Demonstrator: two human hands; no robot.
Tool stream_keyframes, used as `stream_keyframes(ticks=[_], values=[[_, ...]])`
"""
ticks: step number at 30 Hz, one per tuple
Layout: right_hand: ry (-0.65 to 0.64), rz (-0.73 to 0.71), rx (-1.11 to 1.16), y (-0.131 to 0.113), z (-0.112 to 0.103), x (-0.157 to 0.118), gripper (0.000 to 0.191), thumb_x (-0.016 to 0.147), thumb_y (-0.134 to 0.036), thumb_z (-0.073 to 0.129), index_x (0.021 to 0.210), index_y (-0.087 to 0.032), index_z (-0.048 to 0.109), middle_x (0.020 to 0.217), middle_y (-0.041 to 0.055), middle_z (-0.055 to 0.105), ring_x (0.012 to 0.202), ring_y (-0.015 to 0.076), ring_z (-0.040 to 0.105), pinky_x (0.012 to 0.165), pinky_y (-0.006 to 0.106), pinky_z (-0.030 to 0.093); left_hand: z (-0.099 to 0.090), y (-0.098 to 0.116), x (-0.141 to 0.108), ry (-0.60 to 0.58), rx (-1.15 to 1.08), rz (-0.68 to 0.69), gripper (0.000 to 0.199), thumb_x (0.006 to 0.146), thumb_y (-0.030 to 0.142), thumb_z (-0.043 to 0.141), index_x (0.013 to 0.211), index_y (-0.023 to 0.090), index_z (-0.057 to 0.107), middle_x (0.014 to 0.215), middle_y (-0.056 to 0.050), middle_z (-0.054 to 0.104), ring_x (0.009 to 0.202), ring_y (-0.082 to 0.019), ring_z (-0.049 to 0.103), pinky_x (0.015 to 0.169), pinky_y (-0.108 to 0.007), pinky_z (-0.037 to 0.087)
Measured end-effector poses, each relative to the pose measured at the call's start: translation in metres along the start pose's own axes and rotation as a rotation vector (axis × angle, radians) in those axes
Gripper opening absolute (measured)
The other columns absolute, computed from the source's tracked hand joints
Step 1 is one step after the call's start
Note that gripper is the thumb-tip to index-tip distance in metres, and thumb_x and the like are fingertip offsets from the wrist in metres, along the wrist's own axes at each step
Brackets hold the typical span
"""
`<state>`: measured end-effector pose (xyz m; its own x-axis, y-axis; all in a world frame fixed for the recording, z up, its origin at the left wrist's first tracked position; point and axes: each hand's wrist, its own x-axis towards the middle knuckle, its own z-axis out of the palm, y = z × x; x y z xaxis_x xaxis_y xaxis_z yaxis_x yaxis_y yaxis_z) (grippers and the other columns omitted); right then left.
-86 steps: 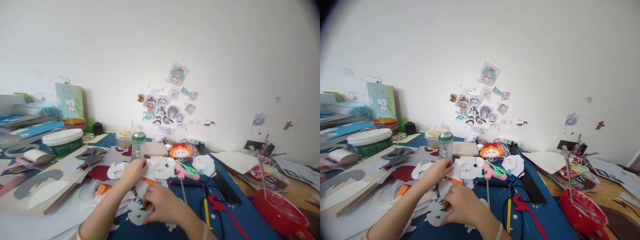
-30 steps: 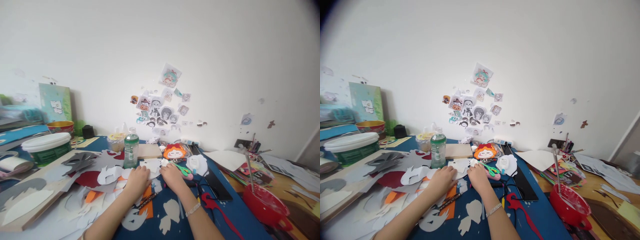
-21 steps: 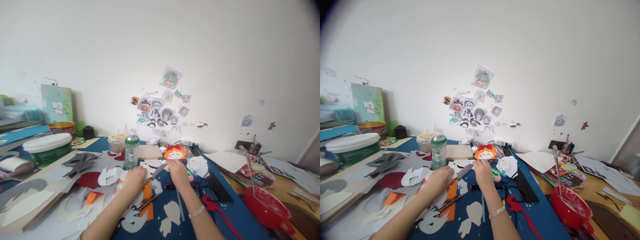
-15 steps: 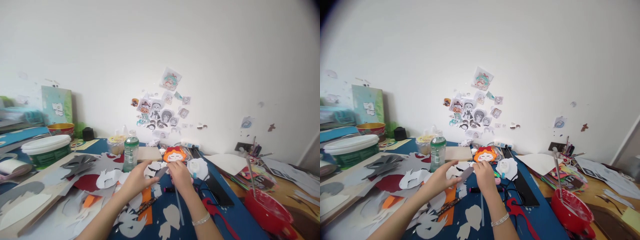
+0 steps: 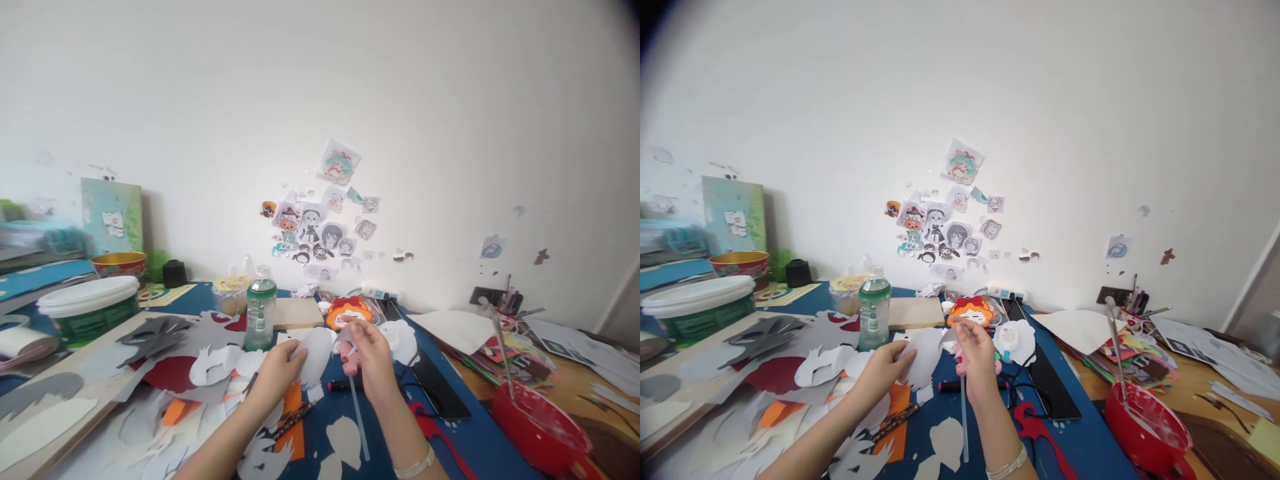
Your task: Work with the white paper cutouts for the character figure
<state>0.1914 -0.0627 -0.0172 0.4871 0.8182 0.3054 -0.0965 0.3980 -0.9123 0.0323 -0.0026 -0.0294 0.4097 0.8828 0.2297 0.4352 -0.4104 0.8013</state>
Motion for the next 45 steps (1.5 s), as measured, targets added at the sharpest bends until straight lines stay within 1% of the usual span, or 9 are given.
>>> stream_keyframes(ticks=[7, 15, 21, 26, 29, 32, 39, 43, 45], values=[[-0.108, 0.186, 0.218, 0.012, 0.010, -0.003, 0.038, 0.057, -0.038, 0.072, 0.085, -0.013, 0.064, 0.079, 0.0057, 0.066, 0.071, 0.0172, 0.060, 0.062, 0.026, 0.047, 0.021, -0.002, -0.001, -0.174, -0.523, -0.037, 0.042, 0.066, 0.054, 0.049, 0.080, 0.014, 0.055, 0.062, 0.001, 0.055, 0.056, -0.014, 0.050, 0.050, -0.025, 0.039], [0.054, 0.166, 0.034, 0.023, 0.012, -0.003, 0.036, 0.052, -0.040, 0.073, 0.075, -0.013, 0.064, 0.072, 0.0047, 0.066, 0.069, 0.0192, 0.060, 0.063, 0.027, 0.046, 0.028, 0.010, -0.012, -0.092, -0.545, -0.098, 0.038, 0.070, 0.052, 0.046, 0.076, 0.015, 0.054, 0.058, 0.003, 0.046, 0.054, -0.012, 0.046, 0.049, -0.023, 0.040], [0.068, 0.081, -0.117, 0.022, 0.011, -0.001, 0.034, 0.056, -0.039, 0.071, 0.077, -0.014, 0.064, 0.079, 0.0062, 0.067, 0.079, 0.0216, 0.060, 0.068, 0.029, 0.046, 0.023, 0.010, -0.011, -0.057, -0.285, 0.005, 0.027, 0.078, 0.038, 0.037, 0.075, 0.016, 0.053, 0.058, 0.001, 0.053, 0.051, -0.013, 0.051, 0.049, -0.023, 0.042], [0.099, 0.041, -0.080, 0.014, 0.002, 0.005, 0.042, 0.054, -0.034, 0.071, 0.090, -0.015, 0.062, 0.102, 0.0096, 0.063, 0.096, 0.0247, 0.057, 0.076, 0.030, 0.047, -0.031, 0.004, -0.007, 0.117, 0.670, -0.081, 0.029, 0.082, 0.025, 0.032, 0.085, 0.014, 0.059, 0.082, -0.011, 0.063, 0.077, -0.023, 0.059, 0.065, -0.033, 0.044], [0.120, 0.089, -0.080, 0.011, -0.004, 0.008, 0.044, 0.054, -0.036, 0.071, 0.090, -0.014, 0.061, 0.099, 0.0104, 0.064, 0.091, 0.0246, 0.059, 0.072, 0.031, 0.047, -0.053, -0.013, -0.003, 0.100, 0.794, -0.190, 0.019, 0.071, 0.016, 0.045, 0.071, 0.007, 0.061, 0.082, -0.022, 0.061, 0.082, -0.034, 0.057, 0.064, -0.041, 0.042], [0.151, 0.087, -0.070, 0.011, -0.008, 0.010, 0.038, 0.051, -0.037, 0.073, 0.078, -0.014, 0.061, 0.080, 0.0080, 0.068, 0.078, 0.0228, 0.062, 0.066, 0.030, 0.048, -0.058, -0.028, 0.001, 0.065, 0.816, -0.209, 0.016, 0.067, 0.014, 0.048, 0.074, 0.010, 0.062, 0.083, -0.018, 0.061, 0.081, -0.031, 0.058, 0.064, -0.037, 0.043], [0.170, 0.084, -0.088, 0.014, -0.013, 0.014, 0.036, 0.052, -0.042, 0.072, 0.071, -0.015, 0.059, 0.066, 0.0042, 0.067, 0.061, 0.0188, 0.060, 0.051, 0.025, 0.044, -0.071, -0.010, 0.002, 0.045, 0.591, -0.103, 0.017, 0.074, 0.023, 0.041, 0.077, 0.017, 0.058, 0.077, -0.006, 0.063, 0.074, -0.021, 0.058, 0.062, -0.028, 0.041], [0.191, 0.085, -0.077, 0.014, -0.010, 0.013, 0.035, 0.051, -0.042, 0.072, 0.069, -0.015, 0.059, 0.061, 0.0022, 0.065, 0.057, 0.0174, 0.058, 0.050, 0.025, 0.043, -0.077, 0.013, -0.007, -0.223, -0.074, 0.023, 0.030, 0.076, 0.043, 0.044, 0.083, 0.018, 0.059, 0.081, -0.002, 0.063, 0.075, -0.017, 0.057, 0.064, -0.024, 0.042], [0.170, 0.112, -0.067, 0.013, -0.007, 0.011, 0.035, 0.052, -0.044, 0.071, 0.068, -0.015, 0.059, 0.056, 0.0005, 0.062, 0.052, 0.0156, 0.055, 0.046, 0.024, 0.041, -0.069, 0.021, -0.012, -0.347, -0.176, 0.039, 0.034, 0.074, 0.046, 0.045, 0.086, 0.018, 0.061, 0.081, -0.002, 0.062, 0.070, -0.016, 0.054, 0.060, -0.023, 0.040]])
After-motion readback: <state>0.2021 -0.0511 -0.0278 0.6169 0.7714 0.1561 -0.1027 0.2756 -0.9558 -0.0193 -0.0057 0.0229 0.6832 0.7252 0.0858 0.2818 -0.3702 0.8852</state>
